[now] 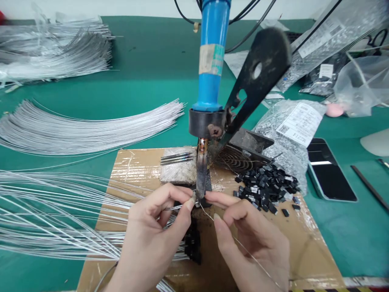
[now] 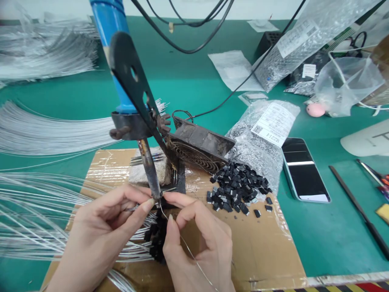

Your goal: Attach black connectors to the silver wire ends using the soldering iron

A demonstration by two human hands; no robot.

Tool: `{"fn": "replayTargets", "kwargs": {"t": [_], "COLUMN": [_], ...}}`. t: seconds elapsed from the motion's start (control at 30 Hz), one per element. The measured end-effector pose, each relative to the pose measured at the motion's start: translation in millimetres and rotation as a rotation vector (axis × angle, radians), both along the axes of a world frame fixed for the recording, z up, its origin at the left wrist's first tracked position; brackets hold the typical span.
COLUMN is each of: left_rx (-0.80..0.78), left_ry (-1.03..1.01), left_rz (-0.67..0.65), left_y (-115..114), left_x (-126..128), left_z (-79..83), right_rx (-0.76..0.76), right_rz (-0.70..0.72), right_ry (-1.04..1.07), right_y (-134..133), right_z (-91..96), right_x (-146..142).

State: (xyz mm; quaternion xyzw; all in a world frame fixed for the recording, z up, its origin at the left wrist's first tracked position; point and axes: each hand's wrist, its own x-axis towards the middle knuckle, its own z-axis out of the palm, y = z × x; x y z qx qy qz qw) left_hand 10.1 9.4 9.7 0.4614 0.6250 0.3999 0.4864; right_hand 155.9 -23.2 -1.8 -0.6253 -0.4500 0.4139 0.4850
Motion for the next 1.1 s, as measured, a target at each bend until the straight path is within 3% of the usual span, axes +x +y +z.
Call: {"fn": "replayTargets", "kwargs": {"t": [0.23, 1.1], "left_rx": [0.034, 0.029], "left_ry": [0.004, 0.003], "left_rz": [-0.081, -0.087], "left_y": [1.8, 0.8], "left_x": [-8.5, -6.7], "left_z": [-5.8, -8.0], "right_rx": [-0.046, -0.006], "right_rz": [-0.009, 0.005], "right_ry": [0.075, 0.029], "right_y": [-1.8, 0.5], "right_z": [-2.2, -2.5], "right_x": [-1.9, 1.3]}}
